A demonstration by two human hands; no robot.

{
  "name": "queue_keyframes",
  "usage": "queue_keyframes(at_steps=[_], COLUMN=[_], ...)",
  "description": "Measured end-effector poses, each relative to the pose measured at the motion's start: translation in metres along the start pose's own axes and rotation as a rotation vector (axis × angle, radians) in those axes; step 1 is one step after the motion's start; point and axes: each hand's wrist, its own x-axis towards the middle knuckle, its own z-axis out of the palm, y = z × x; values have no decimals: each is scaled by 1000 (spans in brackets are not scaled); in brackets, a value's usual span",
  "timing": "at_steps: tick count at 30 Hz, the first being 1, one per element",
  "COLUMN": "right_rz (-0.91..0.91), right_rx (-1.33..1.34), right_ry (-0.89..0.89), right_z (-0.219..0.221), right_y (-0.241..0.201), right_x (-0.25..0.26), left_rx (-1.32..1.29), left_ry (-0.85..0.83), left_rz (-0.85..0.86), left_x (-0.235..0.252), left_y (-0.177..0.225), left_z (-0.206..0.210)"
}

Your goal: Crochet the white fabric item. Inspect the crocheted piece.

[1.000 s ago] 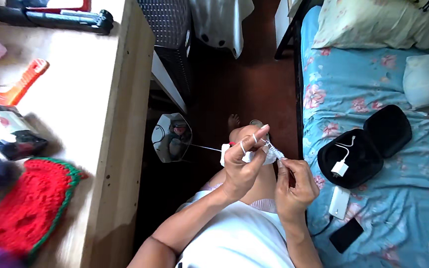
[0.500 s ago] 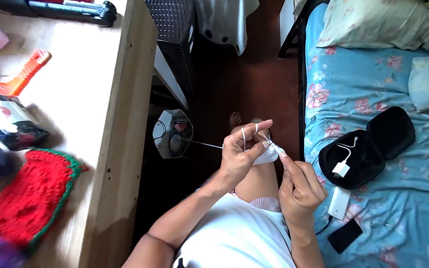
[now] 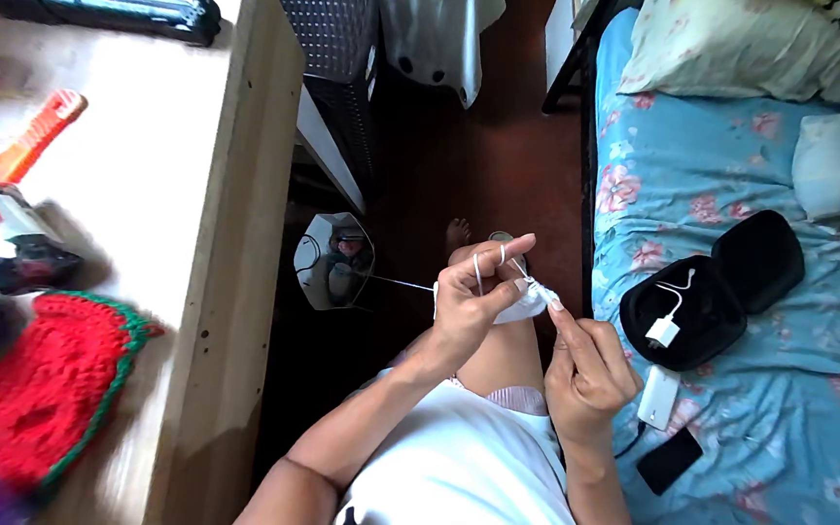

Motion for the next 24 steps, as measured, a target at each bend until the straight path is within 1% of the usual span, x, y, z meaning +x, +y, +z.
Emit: queue_keyframes(at_steps=[6,12,17,21,24], right_rz=[-16,17,17,-9,6], right_rx=[11,176,291,283,356], right_ry=[-12,-42,-51,-47,-55], right_z=[-1,-4,-3,-3,-3], right_y=[0,6,11,11,13], right_x=[-1,-1,-3,-3,-3], left_rx=[-28,-93,-165,-198,-223], left_ry=[-43,-124,-148,-170,-186], left_rz=[-119,-228,-331,-369,-380], left_x=[4,7,9,9,9], left_y=[10,14,18,20,21], left_z=[-8,-14,-16,-18,-18])
